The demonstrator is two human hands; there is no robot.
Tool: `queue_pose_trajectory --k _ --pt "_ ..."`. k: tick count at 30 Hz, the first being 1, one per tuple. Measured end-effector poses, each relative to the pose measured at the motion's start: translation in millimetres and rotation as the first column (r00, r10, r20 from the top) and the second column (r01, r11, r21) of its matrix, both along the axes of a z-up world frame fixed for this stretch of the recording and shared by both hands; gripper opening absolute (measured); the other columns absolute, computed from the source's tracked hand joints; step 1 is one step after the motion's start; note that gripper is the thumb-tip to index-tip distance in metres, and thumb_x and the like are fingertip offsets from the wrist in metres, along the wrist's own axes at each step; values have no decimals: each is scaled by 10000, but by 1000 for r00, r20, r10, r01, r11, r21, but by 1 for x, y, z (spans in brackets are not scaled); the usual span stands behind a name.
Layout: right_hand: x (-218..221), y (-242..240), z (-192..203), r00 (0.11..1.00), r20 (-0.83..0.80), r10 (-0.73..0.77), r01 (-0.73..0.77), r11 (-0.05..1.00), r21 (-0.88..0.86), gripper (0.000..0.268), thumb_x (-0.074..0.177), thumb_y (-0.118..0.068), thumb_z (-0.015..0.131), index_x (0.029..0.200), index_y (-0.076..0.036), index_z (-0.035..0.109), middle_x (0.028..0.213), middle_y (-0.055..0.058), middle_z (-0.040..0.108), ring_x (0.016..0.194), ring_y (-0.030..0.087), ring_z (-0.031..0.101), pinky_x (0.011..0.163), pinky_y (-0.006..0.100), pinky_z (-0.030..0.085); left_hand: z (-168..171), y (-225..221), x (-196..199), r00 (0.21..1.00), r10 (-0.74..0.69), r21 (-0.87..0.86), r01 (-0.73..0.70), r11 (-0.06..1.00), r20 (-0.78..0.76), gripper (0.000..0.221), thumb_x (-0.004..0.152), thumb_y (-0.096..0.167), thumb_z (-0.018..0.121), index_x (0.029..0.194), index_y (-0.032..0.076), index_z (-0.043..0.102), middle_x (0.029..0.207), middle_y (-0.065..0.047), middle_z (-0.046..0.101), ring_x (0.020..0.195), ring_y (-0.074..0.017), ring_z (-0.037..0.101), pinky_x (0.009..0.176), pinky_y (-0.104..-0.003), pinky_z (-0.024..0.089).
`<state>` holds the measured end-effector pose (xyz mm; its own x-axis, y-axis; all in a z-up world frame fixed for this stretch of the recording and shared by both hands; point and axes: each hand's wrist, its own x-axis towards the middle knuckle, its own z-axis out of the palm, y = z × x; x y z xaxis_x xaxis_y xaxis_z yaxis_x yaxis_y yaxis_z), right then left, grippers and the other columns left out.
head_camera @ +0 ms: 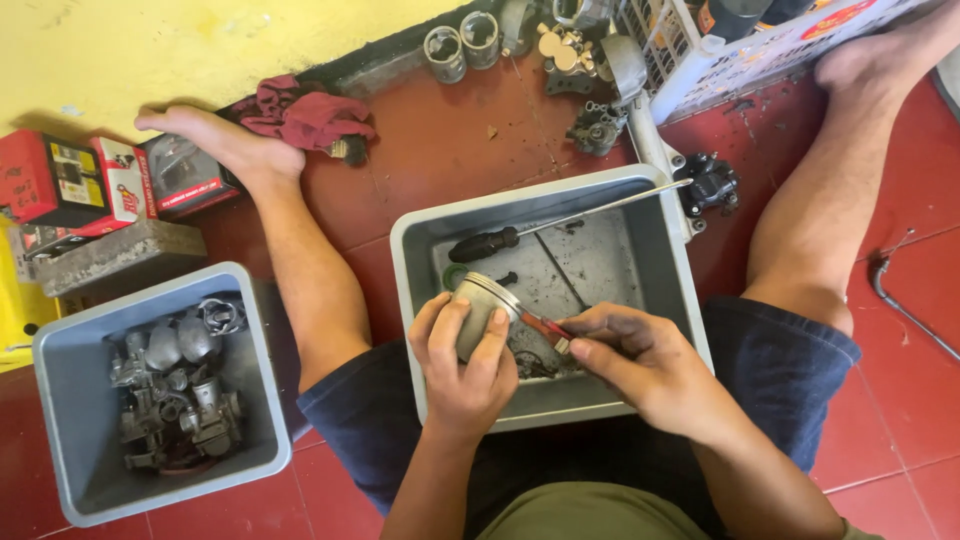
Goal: Cleaning a motorcycle piston using a brush and a small tool to remove carbon buildup while sitting on the floor.
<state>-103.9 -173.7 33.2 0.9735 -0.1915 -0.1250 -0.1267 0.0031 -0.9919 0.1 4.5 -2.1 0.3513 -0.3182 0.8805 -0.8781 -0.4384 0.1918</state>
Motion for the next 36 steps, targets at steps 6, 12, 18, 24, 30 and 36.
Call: queue_pose_trajectory --k 6,12,18,24,30,36 --pt "3 -7 -19 995 38 95 -101 851 515 182 1007 -15 534 1090 75 668 512 79 434 355 71 329 277 198 291 2 0 -7 982 -59 -86 44 995 -177 442 711 -91 649 1129 50 674 1133 -201 542 1012 -422 581 867 -568 581" --pt "3 -10 -15 985 172 6 -54 960 276 204 968 28 540 1125 96 652 509 83 529 375 87 460 362 203 360 17 -6 -18 798 -193 -284 29 958 -571 537 635 -118 641 1143 53 624 1202 -194 501 1064 -365 599 957 -486 511" --pt "13 -1 -40 994 28 -105 101 989 108 406 920 -144 700 1266 65 664 628 143 643 531 152 621 486 262 487 17 -11 -24 725 -286 -356 61 933 -626 556 663 -113 717 1182 41 591 1216 -208 468 1095 -377 589 982 -478 482" --pt "19 4 -65 1000 -29 -4 12 958 285 667 905 -317 724 1373 131 565 765 185 687 672 223 691 604 347 576 7 -12 -25 661 -342 -360 116 926 -668 596 702 -49 836 1236 14 578 1226 -217 478 1139 -398 589 992 -501 471" --pt "23 15 -66 998 66 4 -30 910 413 798 832 -304 821 1425 137 521 853 200 698 682 180 658 610 324 577 -25 -11 -17 471 -629 -628 185 756 -619 809 704 -82 847 1388 -27 417 1362 -246 465 1284 -372 534 1105 -484 411" --pt "24 31 -98 983 155 -100 3 850 527 823 796 -140 870 1467 23 423 1074 205 687 893 226 728 750 372 621 -57 -21 -31 50 -938 -921 -213 325 -342 838 840 212 835 1510 99 345 1346 -218 516 1075 -335 656 762 -411 621"
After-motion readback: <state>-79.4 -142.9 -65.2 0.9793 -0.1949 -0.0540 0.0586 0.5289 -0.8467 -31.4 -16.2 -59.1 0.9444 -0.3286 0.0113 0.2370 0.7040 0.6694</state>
